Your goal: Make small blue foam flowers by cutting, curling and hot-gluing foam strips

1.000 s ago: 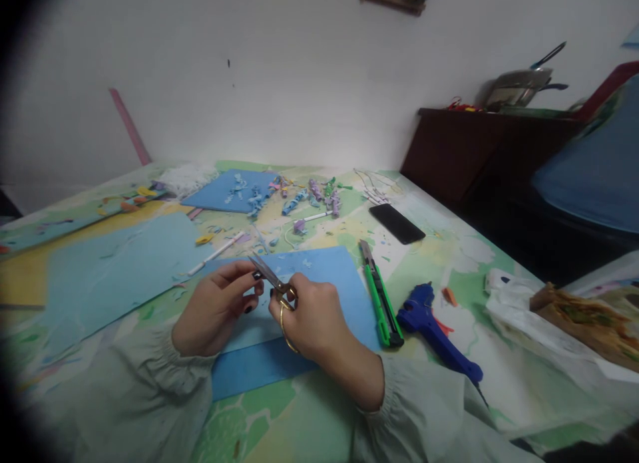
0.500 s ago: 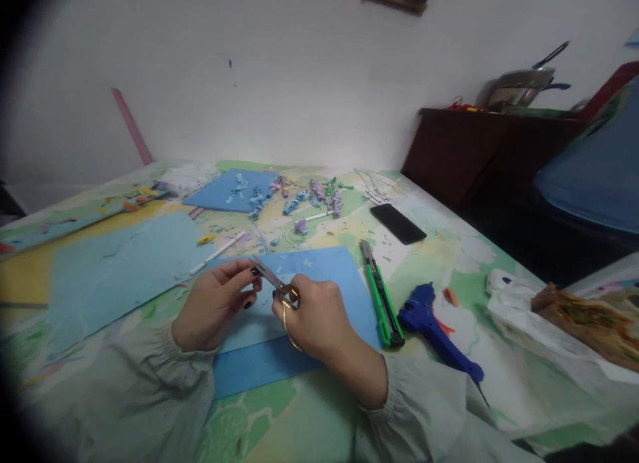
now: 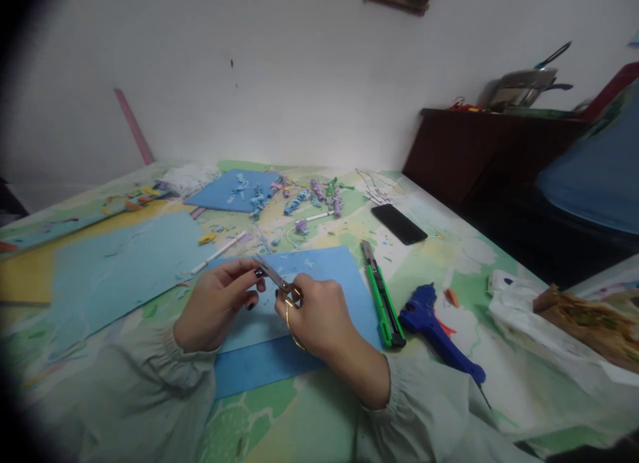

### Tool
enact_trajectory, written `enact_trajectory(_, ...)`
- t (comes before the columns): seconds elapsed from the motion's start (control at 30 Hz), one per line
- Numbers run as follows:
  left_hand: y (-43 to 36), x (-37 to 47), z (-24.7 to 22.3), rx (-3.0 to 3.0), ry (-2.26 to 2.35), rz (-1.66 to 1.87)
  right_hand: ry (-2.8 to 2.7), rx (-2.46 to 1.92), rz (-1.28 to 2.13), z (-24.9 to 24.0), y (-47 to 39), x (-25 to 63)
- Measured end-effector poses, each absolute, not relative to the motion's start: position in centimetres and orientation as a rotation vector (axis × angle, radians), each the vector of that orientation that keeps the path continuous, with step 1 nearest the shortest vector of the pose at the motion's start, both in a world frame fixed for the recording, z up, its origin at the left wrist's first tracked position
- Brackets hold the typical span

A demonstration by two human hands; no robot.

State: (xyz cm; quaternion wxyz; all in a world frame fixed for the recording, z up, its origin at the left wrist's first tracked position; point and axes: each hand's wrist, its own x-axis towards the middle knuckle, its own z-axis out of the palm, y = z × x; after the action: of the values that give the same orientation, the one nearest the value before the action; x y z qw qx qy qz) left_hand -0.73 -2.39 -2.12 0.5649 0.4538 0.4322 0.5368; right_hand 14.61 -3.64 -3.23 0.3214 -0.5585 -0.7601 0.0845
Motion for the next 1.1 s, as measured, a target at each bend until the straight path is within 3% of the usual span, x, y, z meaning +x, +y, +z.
enact_trajectory(1.1,-2.22,-0.86,-2.07,1.040,1.069,1.290,-2.053,-1.493,0.175,-3.41,-3.62,14.91)
